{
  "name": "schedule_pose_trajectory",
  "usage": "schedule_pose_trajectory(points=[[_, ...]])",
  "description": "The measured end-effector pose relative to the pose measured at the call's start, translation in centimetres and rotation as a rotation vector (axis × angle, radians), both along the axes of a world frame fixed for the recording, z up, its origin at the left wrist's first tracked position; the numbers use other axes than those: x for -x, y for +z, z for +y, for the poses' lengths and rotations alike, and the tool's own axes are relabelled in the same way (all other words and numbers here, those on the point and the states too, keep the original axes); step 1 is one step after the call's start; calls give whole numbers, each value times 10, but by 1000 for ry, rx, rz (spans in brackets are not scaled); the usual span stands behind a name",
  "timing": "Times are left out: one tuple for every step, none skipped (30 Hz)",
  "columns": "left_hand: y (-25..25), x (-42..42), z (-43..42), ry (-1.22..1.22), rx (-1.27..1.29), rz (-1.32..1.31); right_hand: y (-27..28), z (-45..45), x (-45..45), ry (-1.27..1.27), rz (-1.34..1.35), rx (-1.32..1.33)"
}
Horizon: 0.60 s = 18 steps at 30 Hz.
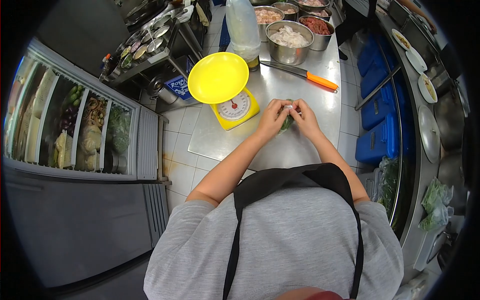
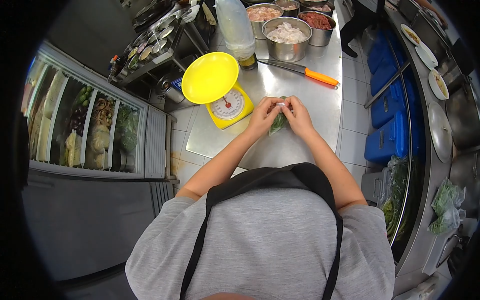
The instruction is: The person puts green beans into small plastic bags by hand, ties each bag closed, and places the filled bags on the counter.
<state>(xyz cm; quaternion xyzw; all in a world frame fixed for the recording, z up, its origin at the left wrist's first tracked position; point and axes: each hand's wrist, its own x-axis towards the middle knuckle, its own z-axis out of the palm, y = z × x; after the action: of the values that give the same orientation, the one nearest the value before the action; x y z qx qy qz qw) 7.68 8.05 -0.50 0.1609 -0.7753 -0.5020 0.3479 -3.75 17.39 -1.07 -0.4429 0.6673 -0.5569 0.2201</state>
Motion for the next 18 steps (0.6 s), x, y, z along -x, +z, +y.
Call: schedule_pose_trajectory(points=[[0, -3, -2, -48, 24, -21, 1, 1, 1, 35, -33, -10], [0, -6, -4, -47, 23, -23, 2, 1, 0, 69, -65, -22], [0, -7, -5, -52, 9, -15, 0, 1, 0, 66, -66, -23], [0, -6, -6, -57, -5, -5, -1, 1, 0, 95, -101, -14], [0, -5, -6, -58, -7, -4, -3, 2, 0, 125, -136, -6], [-2, -3, -7, -21, 52, -34, -2, 3, 0, 125, -136, -8], [-4, -3, -8, 17, 113, -66, -2, 3, -1, 120, -101, -31], [-5, -2, -7, 19, 112, -68, -2, 3, -2, 116, -67, -52], [-7, 0, -4, 62, 100, -51, 0, 3, -4, 118, -68, -52], [-9, 2, -3, 105, 87, -33, 2, 4, -5, 123, -26, -21], [-11, 3, -2, 108, 86, -34, 4, 4, -6, 127, 15, 10], [-12, 3, 0, 152, 79, -52, 5, 5, -7, 130, 14, 8], [-12, 2, 0, 195, 72, -70, 7, 5, -8, 156, 61, -15], [-12, 1, 0, 198, 72, -72, 9, 6, -9, 183, 107, -38], [-11, -1, -2, 172, 39, -92, 13, 8, -12, 185, 107, -36], [-10, -2, -5, 144, 8, -110, 18, 10, -16, 125, 361, -64], [-8, -5, -9, 146, 11, -107, 21, 10, -18, 62, 616, -91], [0, -11, -12, 70, 61, -192, 20, 8, -17, 64, 618, -90]])
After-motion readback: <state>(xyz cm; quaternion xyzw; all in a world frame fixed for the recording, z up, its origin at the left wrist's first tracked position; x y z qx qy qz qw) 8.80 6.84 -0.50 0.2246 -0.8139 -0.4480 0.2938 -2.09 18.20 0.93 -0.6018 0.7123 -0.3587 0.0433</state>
